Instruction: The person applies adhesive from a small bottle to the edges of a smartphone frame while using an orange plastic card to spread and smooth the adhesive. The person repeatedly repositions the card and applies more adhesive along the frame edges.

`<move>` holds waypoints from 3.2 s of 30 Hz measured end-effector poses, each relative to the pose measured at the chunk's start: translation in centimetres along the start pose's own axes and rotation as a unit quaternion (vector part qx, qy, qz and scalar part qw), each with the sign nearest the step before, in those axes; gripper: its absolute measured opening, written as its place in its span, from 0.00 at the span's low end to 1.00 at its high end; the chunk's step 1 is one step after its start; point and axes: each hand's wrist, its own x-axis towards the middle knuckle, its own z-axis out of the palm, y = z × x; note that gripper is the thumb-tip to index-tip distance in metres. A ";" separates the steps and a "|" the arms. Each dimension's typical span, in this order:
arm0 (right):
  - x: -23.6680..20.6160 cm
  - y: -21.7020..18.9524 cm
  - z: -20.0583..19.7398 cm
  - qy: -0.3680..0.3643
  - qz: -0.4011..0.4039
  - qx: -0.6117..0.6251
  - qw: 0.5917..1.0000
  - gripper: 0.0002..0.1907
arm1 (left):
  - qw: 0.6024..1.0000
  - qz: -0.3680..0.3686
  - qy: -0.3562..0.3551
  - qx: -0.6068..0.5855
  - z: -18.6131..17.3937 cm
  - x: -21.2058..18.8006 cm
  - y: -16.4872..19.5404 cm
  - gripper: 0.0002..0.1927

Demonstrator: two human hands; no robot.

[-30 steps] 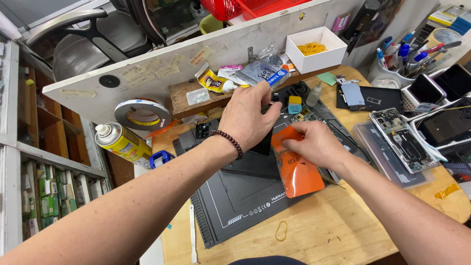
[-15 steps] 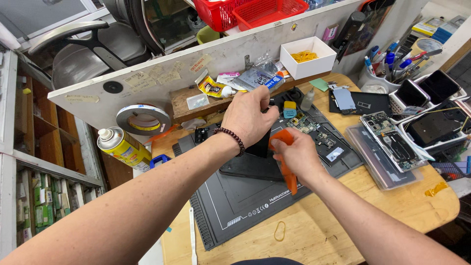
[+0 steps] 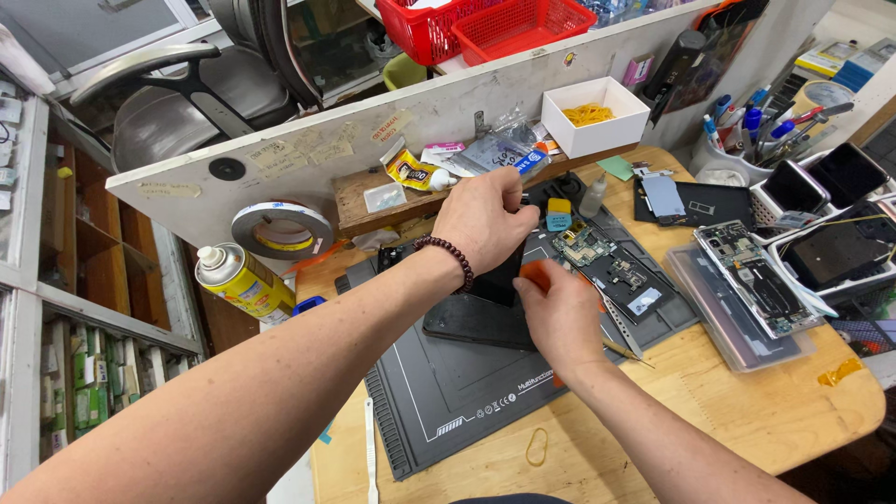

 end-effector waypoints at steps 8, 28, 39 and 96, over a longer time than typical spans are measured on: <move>1.9 0.8 -0.7 -0.086 0.006 -0.080 0.993 0.10 | 1.000 -0.005 -0.007 -0.004 -0.2 -0.4 -0.2 0.13; 0.7 3.0 0.3 -0.124 0.118 0.098 0.980 0.08 | 1.000 -0.021 0.001 -0.007 -0.4 -1.2 0.6 0.12; 0.4 2.0 -0.3 -0.031 -0.038 -0.023 0.999 0.10 | 1.000 -0.012 0.001 0.008 -0.3 -0.8 0.0 0.13; 2.1 1.2 -1.4 -0.225 -0.015 -0.134 0.965 0.09 | 1.000 0.002 0.018 -0.004 -0.5 -2.1 0.8 0.13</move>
